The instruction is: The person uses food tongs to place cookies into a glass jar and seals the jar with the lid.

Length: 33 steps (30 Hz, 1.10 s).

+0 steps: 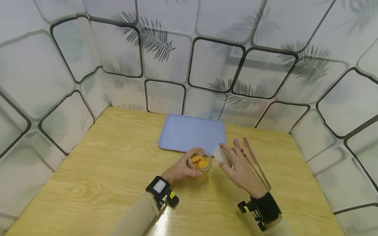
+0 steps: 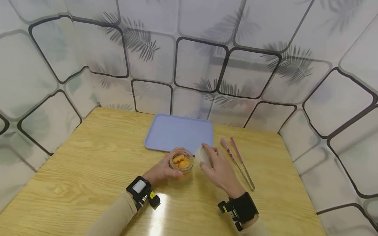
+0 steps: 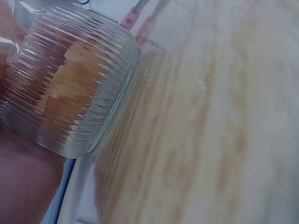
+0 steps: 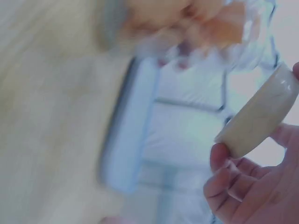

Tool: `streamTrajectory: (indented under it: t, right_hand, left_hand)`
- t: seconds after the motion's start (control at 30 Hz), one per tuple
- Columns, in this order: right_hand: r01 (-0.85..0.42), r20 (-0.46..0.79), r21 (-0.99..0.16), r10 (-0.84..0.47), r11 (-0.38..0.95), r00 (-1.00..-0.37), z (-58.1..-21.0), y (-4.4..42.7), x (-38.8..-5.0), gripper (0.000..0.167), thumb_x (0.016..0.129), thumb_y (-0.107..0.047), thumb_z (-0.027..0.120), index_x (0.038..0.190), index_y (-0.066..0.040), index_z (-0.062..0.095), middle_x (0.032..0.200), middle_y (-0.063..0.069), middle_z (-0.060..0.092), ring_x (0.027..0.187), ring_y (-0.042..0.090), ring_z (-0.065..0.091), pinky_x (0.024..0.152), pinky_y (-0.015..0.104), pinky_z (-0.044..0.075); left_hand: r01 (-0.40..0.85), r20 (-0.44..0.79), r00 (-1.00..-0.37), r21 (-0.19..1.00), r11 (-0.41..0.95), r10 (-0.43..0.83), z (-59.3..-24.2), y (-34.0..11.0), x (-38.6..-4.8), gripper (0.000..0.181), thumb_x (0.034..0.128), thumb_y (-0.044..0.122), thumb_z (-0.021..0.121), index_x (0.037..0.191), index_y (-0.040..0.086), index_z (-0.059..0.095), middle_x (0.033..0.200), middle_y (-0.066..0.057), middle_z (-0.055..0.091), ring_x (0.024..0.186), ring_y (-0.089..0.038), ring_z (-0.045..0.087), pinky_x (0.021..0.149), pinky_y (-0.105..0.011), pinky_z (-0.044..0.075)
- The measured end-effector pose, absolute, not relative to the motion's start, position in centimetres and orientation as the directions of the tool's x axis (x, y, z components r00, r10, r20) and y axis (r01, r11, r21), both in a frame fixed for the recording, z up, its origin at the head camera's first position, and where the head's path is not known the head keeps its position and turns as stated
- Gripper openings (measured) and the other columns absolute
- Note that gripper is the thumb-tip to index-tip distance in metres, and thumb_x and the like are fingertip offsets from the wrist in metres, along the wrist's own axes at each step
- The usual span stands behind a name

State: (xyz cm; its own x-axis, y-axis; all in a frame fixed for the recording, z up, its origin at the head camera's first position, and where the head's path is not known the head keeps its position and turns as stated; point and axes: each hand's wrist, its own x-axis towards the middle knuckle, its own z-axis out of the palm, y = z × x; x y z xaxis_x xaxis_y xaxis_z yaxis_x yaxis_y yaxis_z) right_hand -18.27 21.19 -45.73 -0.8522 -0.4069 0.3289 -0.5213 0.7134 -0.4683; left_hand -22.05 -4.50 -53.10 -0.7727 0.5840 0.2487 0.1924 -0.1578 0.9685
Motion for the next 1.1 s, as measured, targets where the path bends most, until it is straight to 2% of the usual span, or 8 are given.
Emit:
streamTrajectory:
  t: [0.13, 0.23, 0.37, 0.5, 0.63, 0.83, 0.97, 1.1]
  right_hand:
    - [-0.628, 0.372, -0.395, -0.508, 0.671, -0.777, -43.8, 18.8, -18.4, 0.064, 0.094, -0.024, 0.064, 0.154, -0.021, 0.044, 0.127, 0.013, 0.055, 0.086, 0.015, 0.053, 0.067, 0.029, 0.047]
    - [-0.689, 0.38, -0.309, -0.579, 0.656, -0.721, -43.2, 17.2, -18.8, 0.065, 0.09, -0.029, 0.064, 0.152, -0.022, 0.048, 0.123, 0.012, 0.056, 0.082, 0.012, 0.053, 0.066, 0.026, 0.047]
    - [-0.722, 0.385, -0.21, -0.623, 0.659, -0.681, -43.3, 16.2, -18.9, 0.066, 0.085, -0.035, 0.063, 0.148, -0.022, 0.054, 0.117, 0.012, 0.057, 0.08, 0.014, 0.052, 0.07, 0.031, 0.045]
    - [-0.724, 0.38, -0.164, -0.635, 0.67, -0.673, -43.2, 15.7, -18.8, 0.065, 0.083, -0.04, 0.063, 0.145, -0.024, 0.057, 0.114, 0.011, 0.057, 0.086, 0.018, 0.054, 0.074, 0.037, 0.045]
    - [-0.729, 0.373, -0.122, -0.65, 0.673, -0.662, -42.9, 15.3, -18.9, 0.065, 0.081, -0.045, 0.063, 0.143, -0.026, 0.058, 0.114, 0.01, 0.057, 0.088, 0.019, 0.055, 0.072, 0.036, 0.044]
    - [-0.742, 0.326, -0.08, -0.686, 0.666, -0.651, -42.3, 15.1, -19.1, 0.065, 0.081, -0.048, 0.061, 0.144, -0.029, 0.058, 0.119, 0.011, 0.058, 0.093, 0.022, 0.058, 0.073, 0.038, 0.045]
    - [-0.743, 0.293, -0.051, -0.701, 0.668, -0.651, -42.1, 15.0, -19.2, 0.066, 0.082, -0.052, 0.061, 0.145, -0.031, 0.056, 0.123, 0.012, 0.058, 0.097, 0.026, 0.06, 0.075, 0.041, 0.048]
    - [-0.738, 0.293, -0.056, -0.696, 0.672, -0.656, -42.1, 14.8, -19.0, 0.065, 0.083, -0.053, 0.062, 0.143, -0.027, 0.058, 0.118, 0.012, 0.058, 0.092, 0.024, 0.059, 0.074, 0.039, 0.049]
  left_hand:
    - [0.157, 0.225, -0.77, 0.974, -0.165, 0.597, -52.9, -4.6, -22.0, 0.081, 0.0821, 0.02, 0.085, 0.15, 0.018, 0.041, 0.142, -0.005, 0.052, 0.128, -0.02, 0.049, 0.112, -0.039, 0.037]
    - [0.129, 0.205, -0.768, 0.978, -0.167, 0.607, -52.7, -4.7, -22.1, 0.08, 0.0832, 0.018, 0.083, 0.15, 0.015, 0.039, 0.136, -0.008, 0.051, 0.121, -0.02, 0.049, 0.104, -0.038, 0.042]
    - [0.116, 0.185, -0.772, 0.982, -0.151, 0.608, -52.9, -4.5, -22.0, 0.089, 0.0836, 0.02, 0.083, 0.155, 0.01, 0.032, 0.133, -0.014, 0.05, 0.117, -0.02, 0.05, 0.102, -0.036, 0.044]
    - [0.114, 0.175, -0.781, 0.984, -0.138, 0.6, -53.1, -4.6, -21.8, 0.093, 0.0838, 0.022, 0.083, 0.158, 0.008, 0.028, 0.137, -0.019, 0.048, 0.12, -0.02, 0.048, 0.105, -0.034, 0.042]
    - [0.128, 0.188, -0.781, 0.982, -0.141, 0.596, -53.0, -4.8, -21.9, 0.095, 0.0835, 0.031, 0.084, 0.157, 0.007, 0.029, 0.141, -0.02, 0.047, 0.123, -0.02, 0.048, 0.108, -0.034, 0.04]
    - [0.125, 0.184, -0.778, 0.982, -0.138, 0.6, -53.0, -4.8, -22.0, 0.102, 0.0827, 0.036, 0.085, 0.158, 0.004, 0.025, 0.146, -0.024, 0.044, 0.128, -0.024, 0.047, 0.11, -0.033, 0.039]
    - [0.123, 0.174, -0.776, 0.985, -0.125, 0.607, -52.9, -4.9, -21.8, 0.11, 0.0807, 0.047, 0.085, 0.159, 0.004, 0.021, 0.15, -0.025, 0.041, 0.132, -0.028, 0.045, 0.111, -0.034, 0.038]
    - [0.131, 0.175, -0.774, 0.984, -0.117, 0.608, -52.8, -4.9, -21.8, 0.109, 0.0811, 0.046, 0.085, 0.159, 0.003, 0.022, 0.15, -0.026, 0.041, 0.133, -0.029, 0.045, 0.112, -0.034, 0.037]
